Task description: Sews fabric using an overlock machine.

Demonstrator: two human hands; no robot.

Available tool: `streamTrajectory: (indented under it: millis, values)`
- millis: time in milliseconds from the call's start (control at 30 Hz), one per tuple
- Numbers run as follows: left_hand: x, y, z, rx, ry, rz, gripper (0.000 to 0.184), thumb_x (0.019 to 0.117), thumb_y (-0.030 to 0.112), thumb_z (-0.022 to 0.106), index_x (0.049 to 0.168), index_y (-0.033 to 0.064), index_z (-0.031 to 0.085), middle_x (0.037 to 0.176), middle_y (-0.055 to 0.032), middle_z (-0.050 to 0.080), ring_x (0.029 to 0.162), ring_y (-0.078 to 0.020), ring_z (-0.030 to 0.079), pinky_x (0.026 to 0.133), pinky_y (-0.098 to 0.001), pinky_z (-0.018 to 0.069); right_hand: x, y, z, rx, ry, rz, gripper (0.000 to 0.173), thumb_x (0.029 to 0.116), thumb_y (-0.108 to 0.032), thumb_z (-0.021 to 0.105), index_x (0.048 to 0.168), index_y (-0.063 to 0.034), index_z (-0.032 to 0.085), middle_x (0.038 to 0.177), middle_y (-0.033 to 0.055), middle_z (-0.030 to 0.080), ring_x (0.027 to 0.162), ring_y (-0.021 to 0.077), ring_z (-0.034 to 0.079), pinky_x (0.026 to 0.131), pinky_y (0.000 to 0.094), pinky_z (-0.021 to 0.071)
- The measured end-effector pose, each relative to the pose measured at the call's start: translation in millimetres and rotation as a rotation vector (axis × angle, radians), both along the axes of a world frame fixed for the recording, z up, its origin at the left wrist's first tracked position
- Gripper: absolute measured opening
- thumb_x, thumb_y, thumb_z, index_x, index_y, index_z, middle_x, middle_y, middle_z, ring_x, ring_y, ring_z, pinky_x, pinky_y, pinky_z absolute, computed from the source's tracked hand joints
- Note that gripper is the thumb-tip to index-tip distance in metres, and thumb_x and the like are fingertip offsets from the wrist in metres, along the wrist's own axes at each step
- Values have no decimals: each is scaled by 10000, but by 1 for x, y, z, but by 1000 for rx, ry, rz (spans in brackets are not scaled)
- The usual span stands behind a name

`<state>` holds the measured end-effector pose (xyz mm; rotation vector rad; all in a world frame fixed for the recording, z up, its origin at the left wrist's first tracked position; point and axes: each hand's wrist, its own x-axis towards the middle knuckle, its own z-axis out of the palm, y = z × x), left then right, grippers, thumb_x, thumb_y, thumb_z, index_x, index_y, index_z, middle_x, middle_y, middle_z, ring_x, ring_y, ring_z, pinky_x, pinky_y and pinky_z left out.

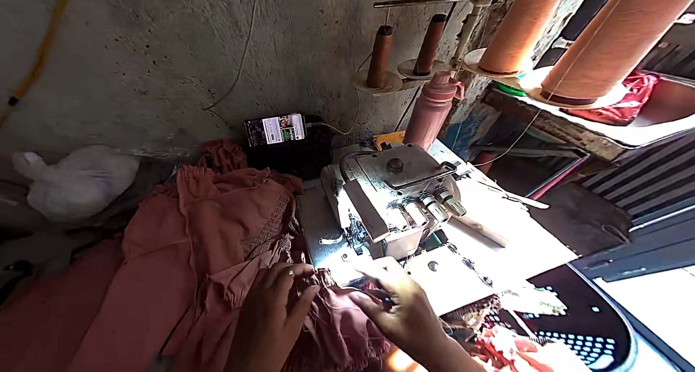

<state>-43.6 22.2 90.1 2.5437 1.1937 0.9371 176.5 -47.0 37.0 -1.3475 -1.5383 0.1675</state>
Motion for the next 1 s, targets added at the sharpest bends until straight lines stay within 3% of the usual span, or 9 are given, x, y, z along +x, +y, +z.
streamTrajectory:
  millis: [67,233,400,567,733,833,900,933,1000]
  values:
    - [15,3,-5,-1,49,40,379,910,453,622,1031,123,764,969,-26,747,929,-260,700,798,-498,538,-4,8,3,-43,-105,20,343,871,-372,731,1116,-136,781,937,55,684,721,116,660,555,296,551]
    - [31,-2,-12,-48,204,124,593,820,624,653,981,59,732,919,-110,700,896,-340,676,763,-568,494,-2,5,-2,-16,-142,39,115,819,-196,665,852,-95,709,782,44,680,633,139,662,495,319,523]
    - [48,-12,-15,89,232,164,576,812,654,598,847,88,701,790,-60,667,764,-279,649,762,-542,433,6,-9,-8,-10,2,-14,149,876,-239,694,929,-102,714,766,8,701,647,58,637,573,205,517]
    - [61,-9,-11,116,115,119,523,804,579,656,955,79,688,975,-121,687,888,-341,656,740,-545,457,9,-11,-16,6,113,-56,157,914,-256,701,954,-103,704,793,-12,721,700,6,657,619,159,524]
    - [63,-19,-10,113,195,169,510,865,577,582,824,87,715,974,-121,679,913,-345,634,766,-533,418,9,-13,-18,31,101,-83,170,938,-262,674,987,-101,695,802,3,725,703,37,669,603,191,528]
    - [60,-29,-16,49,200,146,508,954,526,495,875,75,716,1135,-129,703,1111,-361,636,915,-614,393,7,-15,-14,89,24,-88,158,937,-247,641,997,-105,673,773,11,711,669,57,661,572,191,513]
    - [53,-36,-18,-85,65,26,424,1018,378,446,956,43,698,1264,-132,700,1333,-332,560,1106,-705,230,4,-18,-10,104,18,-66,154,942,-241,635,1009,-105,663,737,16,688,617,77,632,534,202,492]
    - [48,-37,-17,-186,-48,-62,393,1048,339,423,1007,33,666,1247,-117,702,1355,-249,545,1173,-674,160,2,-21,-7,103,49,-35,152,944,-228,640,1018,-97,656,723,23,674,593,86,613,520,206,480]
    - [41,-31,-8,-278,-161,-168,324,1082,365,428,1081,93,604,1079,-24,691,1170,-43,589,1218,-508,172,-3,-27,-3,77,169,45,132,970,-185,658,1040,-74,643,737,43,669,603,79,604,545,183,485]
